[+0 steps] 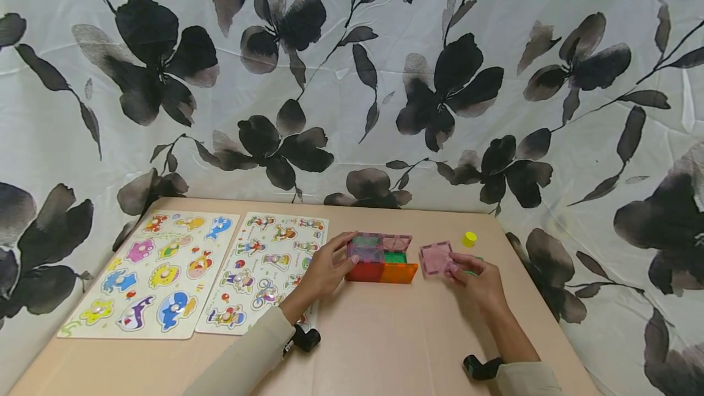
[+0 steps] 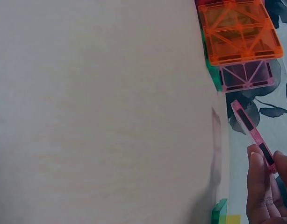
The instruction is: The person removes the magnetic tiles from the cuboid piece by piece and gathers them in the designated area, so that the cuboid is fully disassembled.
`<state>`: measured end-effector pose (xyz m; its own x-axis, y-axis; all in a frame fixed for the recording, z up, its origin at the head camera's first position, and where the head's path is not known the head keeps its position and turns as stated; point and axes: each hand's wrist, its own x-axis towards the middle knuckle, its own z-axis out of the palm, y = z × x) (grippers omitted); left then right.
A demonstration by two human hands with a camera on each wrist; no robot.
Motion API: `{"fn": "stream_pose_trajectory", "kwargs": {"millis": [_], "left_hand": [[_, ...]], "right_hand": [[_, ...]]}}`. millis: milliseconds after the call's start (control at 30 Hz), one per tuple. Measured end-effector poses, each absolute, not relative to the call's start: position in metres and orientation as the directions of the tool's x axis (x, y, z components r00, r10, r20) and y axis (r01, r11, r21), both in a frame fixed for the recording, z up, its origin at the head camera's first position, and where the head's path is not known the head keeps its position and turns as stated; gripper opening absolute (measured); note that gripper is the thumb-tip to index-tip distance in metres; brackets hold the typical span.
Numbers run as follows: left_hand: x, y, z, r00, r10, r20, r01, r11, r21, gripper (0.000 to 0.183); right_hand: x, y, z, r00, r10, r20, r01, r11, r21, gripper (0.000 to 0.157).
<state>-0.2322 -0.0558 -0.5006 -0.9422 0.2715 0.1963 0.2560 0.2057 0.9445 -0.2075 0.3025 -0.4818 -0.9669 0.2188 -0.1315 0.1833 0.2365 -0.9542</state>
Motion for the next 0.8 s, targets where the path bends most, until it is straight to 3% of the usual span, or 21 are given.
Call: {"fn": "stream_pose_trajectory", "kwargs": {"millis": [567,700,800], "left_hand": [[-0.231,-0.055,-0.501,-0.949,0.266,0.167,0.225,0.207,0.952,0.057],[-0.231,-0.055,-0.5,-0.948,0.269,0.17,0.228,0.202,0.952,0.058],[-0.232,-0.055,-0.5,-0.947,0.269,0.175,0.233,0.199,0.952,0.058]], "right_hand": [[-0.207,0.308,-0.498,-0.96,0.221,-0.173,0.224,0.234,-0.946,0.04],[-0.205,0.308,-0.498,-0.963,0.216,-0.16,0.218,0.283,-0.934,0.039],[-0.202,0.308,-0.495,-0.965,0.224,-0.137,0.22,0.405,-0.888,0.037]]}}
